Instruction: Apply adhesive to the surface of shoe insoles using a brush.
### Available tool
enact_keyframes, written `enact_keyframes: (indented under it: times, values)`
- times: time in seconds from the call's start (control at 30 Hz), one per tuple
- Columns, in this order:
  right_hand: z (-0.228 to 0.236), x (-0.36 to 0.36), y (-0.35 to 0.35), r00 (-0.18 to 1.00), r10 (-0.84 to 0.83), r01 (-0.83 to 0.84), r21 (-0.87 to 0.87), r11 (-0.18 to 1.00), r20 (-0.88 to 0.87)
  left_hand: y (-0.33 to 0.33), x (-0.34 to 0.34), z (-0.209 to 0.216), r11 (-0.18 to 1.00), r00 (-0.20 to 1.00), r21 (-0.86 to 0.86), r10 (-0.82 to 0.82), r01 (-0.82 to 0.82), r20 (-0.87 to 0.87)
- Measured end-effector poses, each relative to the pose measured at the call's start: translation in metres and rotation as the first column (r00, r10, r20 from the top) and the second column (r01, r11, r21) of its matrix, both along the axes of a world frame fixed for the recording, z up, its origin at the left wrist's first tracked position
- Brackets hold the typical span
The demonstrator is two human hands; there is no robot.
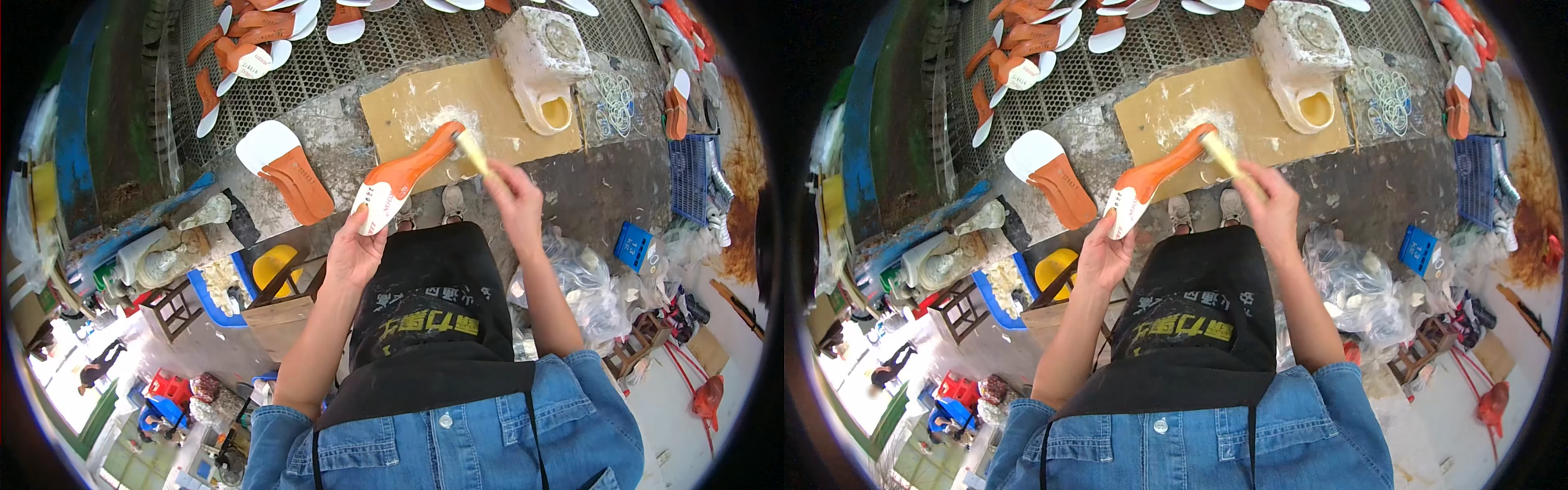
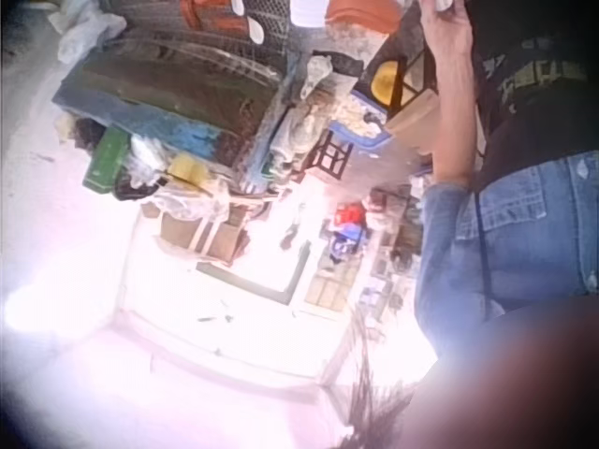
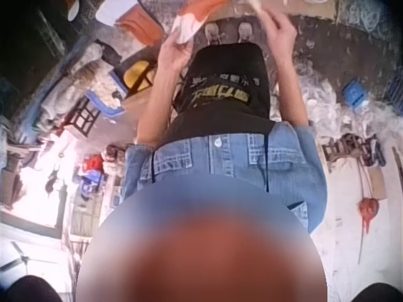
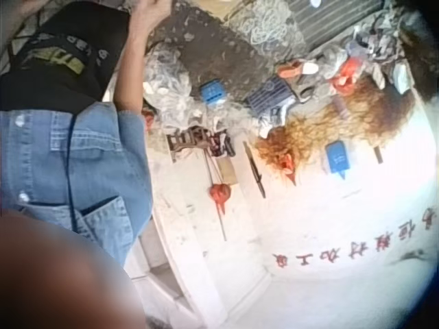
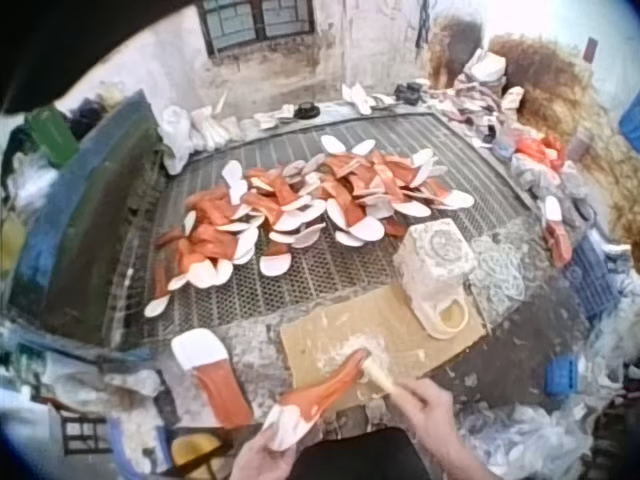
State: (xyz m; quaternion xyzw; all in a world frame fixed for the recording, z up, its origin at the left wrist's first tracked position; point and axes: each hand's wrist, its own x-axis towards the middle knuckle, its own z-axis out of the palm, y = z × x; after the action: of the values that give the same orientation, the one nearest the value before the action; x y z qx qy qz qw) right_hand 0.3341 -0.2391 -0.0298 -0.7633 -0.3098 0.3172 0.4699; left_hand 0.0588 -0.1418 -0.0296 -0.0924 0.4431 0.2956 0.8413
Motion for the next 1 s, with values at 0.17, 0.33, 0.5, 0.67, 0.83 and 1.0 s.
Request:
enact_keyframes:
  times: [0.17, 0.33, 0.5, 0.67, 0.83, 1.0]
  values:
    - [0.002, -0.003, 0.0, 0.994, 0.109, -0.108, -0.033, 0.994, 0.021, -0.001, 0.0, -0.007, 1.0, 1.0, -0.002, 0.001, -0.001, 0.027]
    - [0.019, -0.001, -0.002, 0.99, 0.117, -0.114, -0.035, 0.993, 0.081, -0.003, 0.0, -0.004, 1.0, 1.0, 0.017, 0.003, -0.003, -0.005]
    - [0.039, -0.022, -0.009, 0.955, 0.297, -0.296, -0.027, 0.955, 0.021, -0.009, 0.005, -0.004, 0.997, 0.999, 0.074, -0.003, 0.006, -0.043]
    - [0.005, -0.002, -0.012, 0.992, 0.027, -0.017, -0.084, 0.996, 0.119, -0.008, 0.01, 0.002, 0.996, 0.997, 0.082, -0.018, 0.024, -0.074]
    - [0.014, -0.005, -0.008, 0.942, 0.275, -0.276, -0.022, 0.961, 0.192, -0.01, 0.008, -0.001, 0.997, 0.996, 0.07, -0.008, 0.014, -0.091]
    - [-0.006, 0.045, 0.006, 0.983, -0.051, 0.061, -0.052, 0.997, 0.177, 0.004, 0.007, 0.008, 0.973, 0.982, 0.137, -0.185, 0.188, -0.031]
